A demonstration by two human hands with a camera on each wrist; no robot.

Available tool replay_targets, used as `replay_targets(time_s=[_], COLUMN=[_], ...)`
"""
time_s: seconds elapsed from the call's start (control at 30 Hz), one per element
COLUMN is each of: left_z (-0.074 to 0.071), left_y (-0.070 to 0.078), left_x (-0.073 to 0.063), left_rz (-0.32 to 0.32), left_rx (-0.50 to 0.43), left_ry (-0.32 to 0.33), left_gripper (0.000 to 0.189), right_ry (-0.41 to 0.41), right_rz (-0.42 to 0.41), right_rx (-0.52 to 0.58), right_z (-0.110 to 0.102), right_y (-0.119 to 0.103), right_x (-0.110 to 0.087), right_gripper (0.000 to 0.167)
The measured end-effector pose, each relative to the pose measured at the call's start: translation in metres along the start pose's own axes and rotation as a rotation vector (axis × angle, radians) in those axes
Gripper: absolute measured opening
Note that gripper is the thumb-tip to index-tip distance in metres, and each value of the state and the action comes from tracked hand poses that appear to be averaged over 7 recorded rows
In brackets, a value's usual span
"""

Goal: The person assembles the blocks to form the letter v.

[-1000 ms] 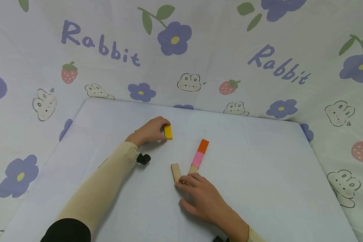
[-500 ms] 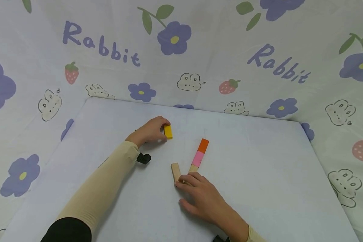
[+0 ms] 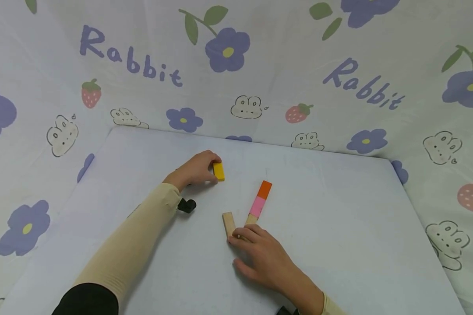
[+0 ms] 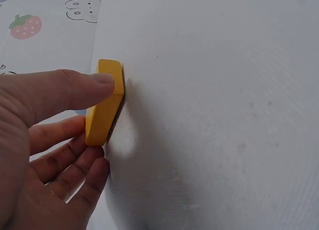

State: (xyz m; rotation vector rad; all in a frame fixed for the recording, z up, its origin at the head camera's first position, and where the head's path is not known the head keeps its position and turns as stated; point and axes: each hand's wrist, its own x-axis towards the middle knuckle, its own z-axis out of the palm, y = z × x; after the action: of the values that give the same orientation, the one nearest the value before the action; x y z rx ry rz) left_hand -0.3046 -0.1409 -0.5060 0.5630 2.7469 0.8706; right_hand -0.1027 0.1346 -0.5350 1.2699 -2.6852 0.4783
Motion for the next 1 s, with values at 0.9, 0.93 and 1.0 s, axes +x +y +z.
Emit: replay_targets(time_s=[0.9, 0.93, 1.0], left_z=[-0.004, -0.004, -0.005], left_y=[0.010, 0.010, 0.011], left_x=[-0.007, -0.008, -0.010], left_rz=[-0.004, -0.003, -0.001], left_rx=[-0.004, -0.002, 0.002], left_ry=[0.016, 0.017, 0.019], left_gripper=[0.064, 0.064, 0.064], right_ry=[0.013, 0.015, 0.016], right_rz=[-0.002, -0.005, -0.008], right_rx=[0.007, 0.007, 0.010], right_z=[-0.001, -0.001, 0.000], right_y=[0.002, 0.003, 0.003], right_x=[0.000, 0.000, 0.001], right_gripper=[0.043, 0.044, 0.044])
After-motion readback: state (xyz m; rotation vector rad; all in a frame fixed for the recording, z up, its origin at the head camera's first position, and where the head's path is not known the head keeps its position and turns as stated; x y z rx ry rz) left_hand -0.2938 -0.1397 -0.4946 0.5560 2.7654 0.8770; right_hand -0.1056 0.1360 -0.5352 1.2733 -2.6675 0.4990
